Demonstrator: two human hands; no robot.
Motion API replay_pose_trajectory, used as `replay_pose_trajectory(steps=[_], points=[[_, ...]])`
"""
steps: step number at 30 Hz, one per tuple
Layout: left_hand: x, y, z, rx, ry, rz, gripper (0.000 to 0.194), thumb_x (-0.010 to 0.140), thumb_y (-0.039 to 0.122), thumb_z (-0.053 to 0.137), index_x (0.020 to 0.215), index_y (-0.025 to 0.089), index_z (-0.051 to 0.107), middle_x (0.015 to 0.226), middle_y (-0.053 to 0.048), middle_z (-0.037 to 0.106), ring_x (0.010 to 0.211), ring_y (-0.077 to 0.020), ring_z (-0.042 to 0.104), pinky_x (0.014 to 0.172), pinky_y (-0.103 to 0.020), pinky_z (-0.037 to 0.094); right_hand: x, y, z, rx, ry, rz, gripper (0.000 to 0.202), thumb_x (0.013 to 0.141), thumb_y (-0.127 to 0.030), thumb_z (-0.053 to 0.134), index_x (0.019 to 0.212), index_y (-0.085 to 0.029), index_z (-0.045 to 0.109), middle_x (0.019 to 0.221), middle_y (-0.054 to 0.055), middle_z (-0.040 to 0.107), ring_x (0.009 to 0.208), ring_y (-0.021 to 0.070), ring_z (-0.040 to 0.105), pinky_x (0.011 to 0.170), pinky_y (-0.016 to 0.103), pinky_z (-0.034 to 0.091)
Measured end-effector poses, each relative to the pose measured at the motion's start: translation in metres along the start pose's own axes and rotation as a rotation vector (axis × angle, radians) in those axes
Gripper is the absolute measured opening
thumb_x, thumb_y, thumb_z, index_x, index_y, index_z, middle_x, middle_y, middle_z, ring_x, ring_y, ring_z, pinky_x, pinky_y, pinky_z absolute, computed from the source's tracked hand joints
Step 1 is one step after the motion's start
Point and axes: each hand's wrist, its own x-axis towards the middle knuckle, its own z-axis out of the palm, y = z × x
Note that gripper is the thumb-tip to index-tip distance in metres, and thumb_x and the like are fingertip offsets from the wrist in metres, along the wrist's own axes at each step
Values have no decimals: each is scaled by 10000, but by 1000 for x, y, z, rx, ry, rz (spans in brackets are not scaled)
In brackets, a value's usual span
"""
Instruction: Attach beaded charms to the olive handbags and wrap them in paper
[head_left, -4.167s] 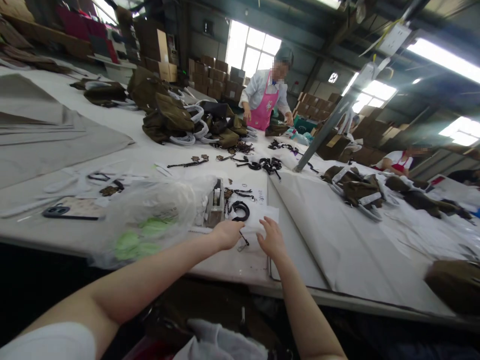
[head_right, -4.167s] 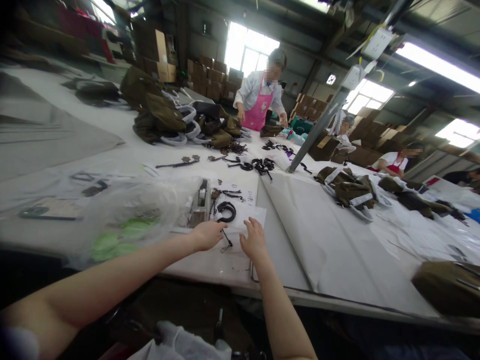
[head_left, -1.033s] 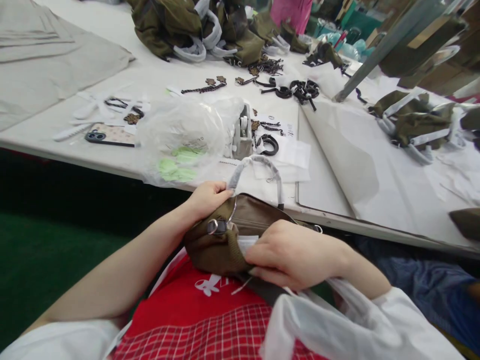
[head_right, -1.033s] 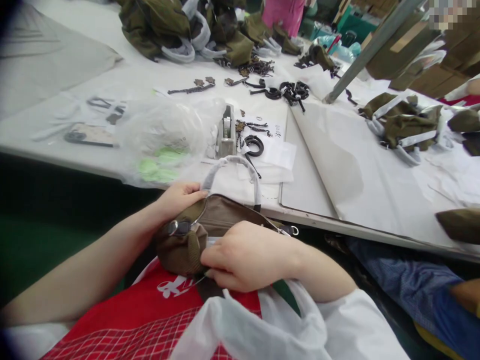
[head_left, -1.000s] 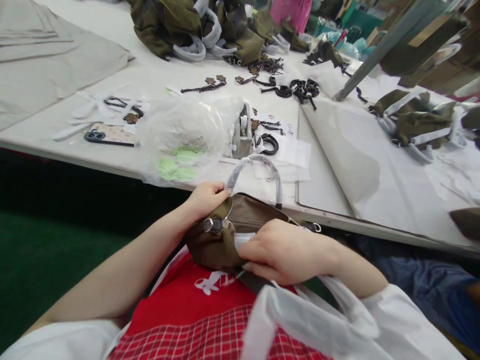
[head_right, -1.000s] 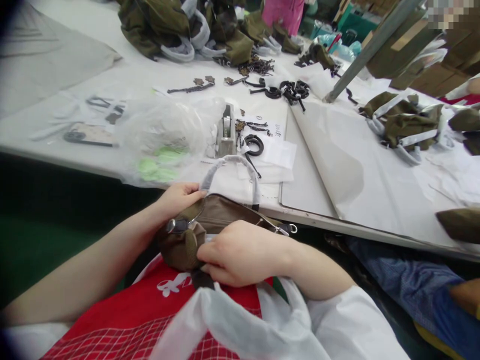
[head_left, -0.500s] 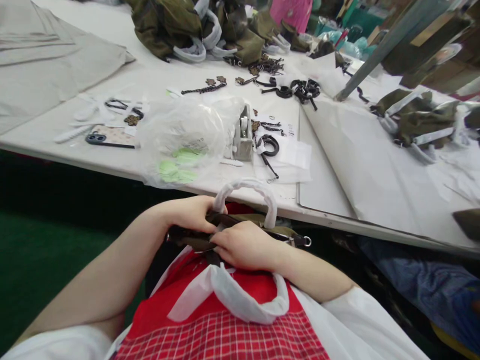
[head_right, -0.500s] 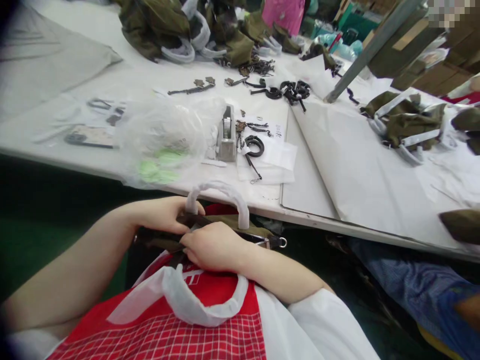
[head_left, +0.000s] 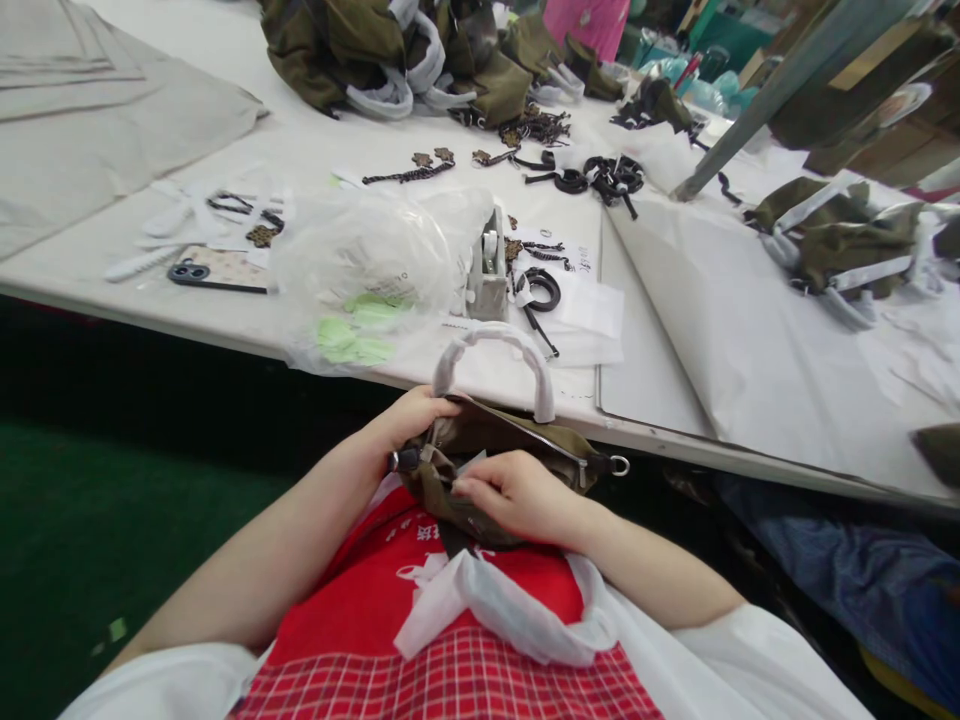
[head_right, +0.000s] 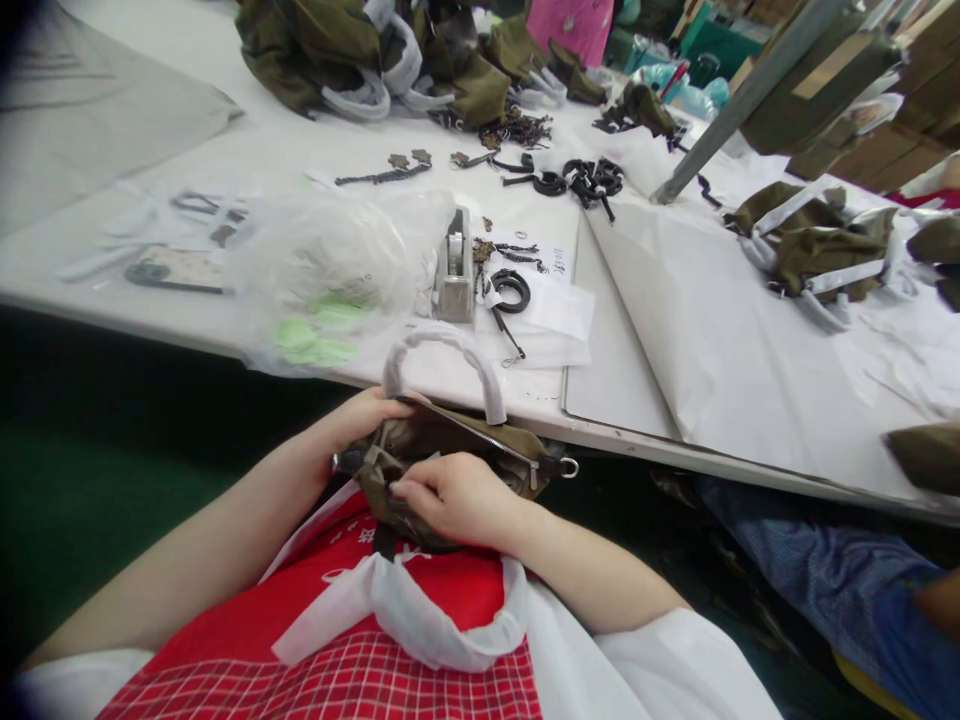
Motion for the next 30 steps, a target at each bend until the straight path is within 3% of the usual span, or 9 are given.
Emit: replay_pose_trajectory(steps=[4,9,12,14,17,20,23,27,30], points=[[-9,0,6,10,-121,26,343,496,324,800,772,129,741,736,-54,728,734,-228,652,764,-357,493,14,22,2,-5,181,179,250,934,-264,477,944,-181,712,914,51,729,815,166,636,758,263,427],[-15,0,24,51,1,111,306,495,308,803,740,147,717,696,-9,693,730,-192,616,810,-339,456,30,35,23,457,-13,269,102,830,-200,583,805,-149,668,712,11,660,587,111,541,585,225,411],[-16,-4,31,-28,48,112,355,486,310,822,779,147,703,716,-5,691,759,-199,628,819,-340,453,36,36,34,874,-57,481,185,822,-185,556,643,-164,512,514,-68,439,417,58,324,429,192,255],[-15,-8,31,-57,48,106,393,482,309,829,813,145,698,730,-8,693,758,-202,634,804,-339,458,37,34,38,978,-57,556,254,832,-173,509,597,-185,413,480,-89,327,393,52,224,402,200,177],[-14,-10,26,8,65,121,388,481,301,825,812,146,695,712,-5,687,716,-190,629,754,-322,464,36,26,37,760,-27,431,216,865,-174,471,649,-179,478,514,-59,417,423,71,319,426,203,262],[-16,-7,22,89,88,139,342,503,298,799,796,153,695,688,1,682,677,-179,618,686,-296,465,32,15,31,160,50,242,196,897,-205,468,780,-158,619,689,31,628,583,127,533,575,240,420],[-20,-1,21,122,64,111,291,513,264,758,775,156,690,645,13,670,613,-160,599,609,-267,452,27,6,22,-356,65,206,253,926,-240,443,922,-141,676,863,112,704,725,201,637,688,298,476],[-24,4,18,138,-14,88,270,505,220,730,763,156,683,625,16,665,574,-152,592,586,-265,452,24,12,8,-584,70,318,325,946,-195,393,1115,-124,661,1059,153,700,905,225,664,821,300,487],[-24,5,15,120,-52,102,274,482,172,713,754,152,692,683,-1,695,650,-170,627,681,-293,486,22,22,0,-597,75,390,313,932,-189,420,1089,-130,684,1054,152,705,926,231,662,835,303,485]])
